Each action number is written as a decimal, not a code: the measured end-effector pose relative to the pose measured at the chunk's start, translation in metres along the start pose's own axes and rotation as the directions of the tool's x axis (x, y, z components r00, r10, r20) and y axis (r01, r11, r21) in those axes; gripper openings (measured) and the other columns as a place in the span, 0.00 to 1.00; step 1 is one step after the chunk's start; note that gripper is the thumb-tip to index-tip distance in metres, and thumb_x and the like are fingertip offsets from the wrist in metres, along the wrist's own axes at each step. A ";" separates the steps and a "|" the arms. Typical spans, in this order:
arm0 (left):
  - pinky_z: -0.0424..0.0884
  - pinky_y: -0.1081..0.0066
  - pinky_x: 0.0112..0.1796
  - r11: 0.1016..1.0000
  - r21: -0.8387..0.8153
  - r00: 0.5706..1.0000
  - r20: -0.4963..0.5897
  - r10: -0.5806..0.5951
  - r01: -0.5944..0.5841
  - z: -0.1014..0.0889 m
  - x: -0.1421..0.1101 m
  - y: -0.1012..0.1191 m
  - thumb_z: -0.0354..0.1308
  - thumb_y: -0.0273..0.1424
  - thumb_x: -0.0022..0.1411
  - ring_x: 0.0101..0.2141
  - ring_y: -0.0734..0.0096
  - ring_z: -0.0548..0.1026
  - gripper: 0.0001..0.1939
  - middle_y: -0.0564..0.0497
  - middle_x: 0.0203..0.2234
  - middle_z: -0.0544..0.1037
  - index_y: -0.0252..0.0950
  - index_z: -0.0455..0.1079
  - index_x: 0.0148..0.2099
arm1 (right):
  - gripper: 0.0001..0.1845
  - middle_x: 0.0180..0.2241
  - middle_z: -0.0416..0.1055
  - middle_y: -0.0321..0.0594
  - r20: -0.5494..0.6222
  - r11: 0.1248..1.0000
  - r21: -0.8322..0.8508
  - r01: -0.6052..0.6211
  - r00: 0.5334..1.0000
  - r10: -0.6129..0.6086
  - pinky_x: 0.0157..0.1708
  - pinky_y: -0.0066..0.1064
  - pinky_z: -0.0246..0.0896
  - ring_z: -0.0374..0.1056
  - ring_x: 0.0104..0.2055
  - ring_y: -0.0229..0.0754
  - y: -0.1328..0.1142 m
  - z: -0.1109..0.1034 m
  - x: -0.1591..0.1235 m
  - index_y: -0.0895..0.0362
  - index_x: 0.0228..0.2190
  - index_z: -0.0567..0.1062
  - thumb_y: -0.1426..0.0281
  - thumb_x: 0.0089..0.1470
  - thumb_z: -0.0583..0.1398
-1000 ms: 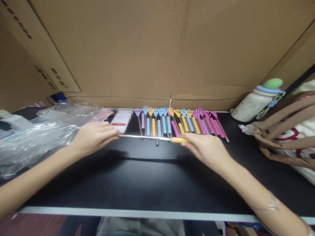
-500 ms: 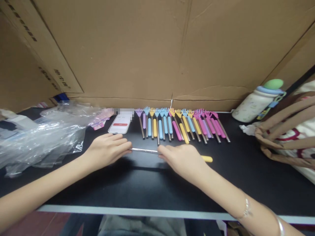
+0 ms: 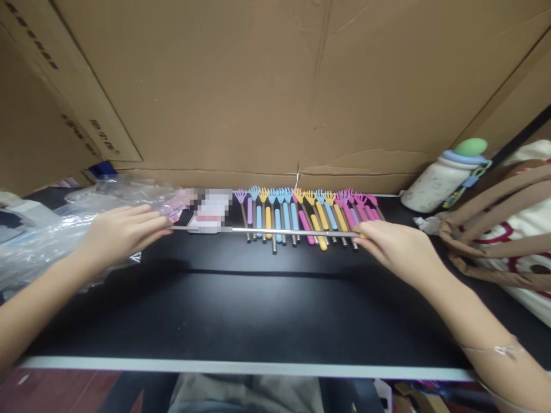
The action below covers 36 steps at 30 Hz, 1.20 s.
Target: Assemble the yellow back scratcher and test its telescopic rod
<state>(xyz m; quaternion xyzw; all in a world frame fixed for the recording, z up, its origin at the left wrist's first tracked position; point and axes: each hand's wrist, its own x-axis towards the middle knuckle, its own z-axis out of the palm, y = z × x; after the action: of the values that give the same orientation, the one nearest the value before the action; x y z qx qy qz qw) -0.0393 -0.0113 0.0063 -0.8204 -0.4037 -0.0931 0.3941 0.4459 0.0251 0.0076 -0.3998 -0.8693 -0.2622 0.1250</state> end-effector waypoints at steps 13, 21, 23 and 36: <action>0.56 0.71 0.28 0.991 -0.124 0.999 -0.015 -0.043 0.041 -0.010 0.027 0.032 0.44 0.36 0.64 0.29 0.70 0.67 0.12 0.54 0.24 0.71 0.39 0.65 0.32 | 0.14 0.28 0.71 0.36 -0.015 0.992 0.122 0.022 1.000 -0.020 0.24 0.25 0.50 0.66 0.27 0.36 -0.056 -0.007 0.031 0.55 0.31 0.67 0.62 0.59 0.46; 0.52 0.69 0.27 0.984 -0.180 0.998 -0.066 0.001 -0.013 -0.030 0.063 0.085 0.46 0.32 0.63 0.25 0.72 0.64 0.12 0.55 0.20 0.69 0.37 0.62 0.28 | 0.13 0.22 0.69 0.32 -0.013 0.990 0.094 0.109 0.994 -0.108 0.19 0.27 0.39 0.64 0.21 0.33 -0.118 -0.014 0.056 0.55 0.31 0.66 0.65 0.60 0.46; 0.52 0.70 0.27 0.977 -0.212 0.999 -0.045 0.010 -0.020 -0.029 0.061 0.086 0.46 0.32 0.63 0.24 0.73 0.64 0.11 0.56 0.19 0.68 0.37 0.61 0.28 | 0.13 0.22 0.69 0.32 -0.002 0.988 0.084 0.128 0.992 -0.128 0.19 0.27 0.39 0.64 0.22 0.33 -0.113 -0.015 0.053 0.55 0.30 0.66 0.64 0.60 0.46; 0.56 0.71 0.27 0.999 0.020 0.999 0.022 0.030 -0.030 -0.009 0.002 0.009 0.46 0.33 0.64 0.26 0.71 0.67 0.13 0.54 0.20 0.68 0.37 0.62 0.28 | 0.17 0.29 0.70 0.40 -0.002 0.998 -0.061 -0.012 1.000 0.012 0.26 0.32 0.53 0.65 0.29 0.42 0.003 -0.003 -0.012 0.53 0.31 0.68 0.60 0.59 0.45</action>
<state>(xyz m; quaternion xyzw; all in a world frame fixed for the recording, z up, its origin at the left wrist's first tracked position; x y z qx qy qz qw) -0.0299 -0.0201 0.0079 -0.8233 -0.3965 -0.0743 0.3993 0.4560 0.0176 0.0067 -0.4084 -0.8584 -0.2882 0.1151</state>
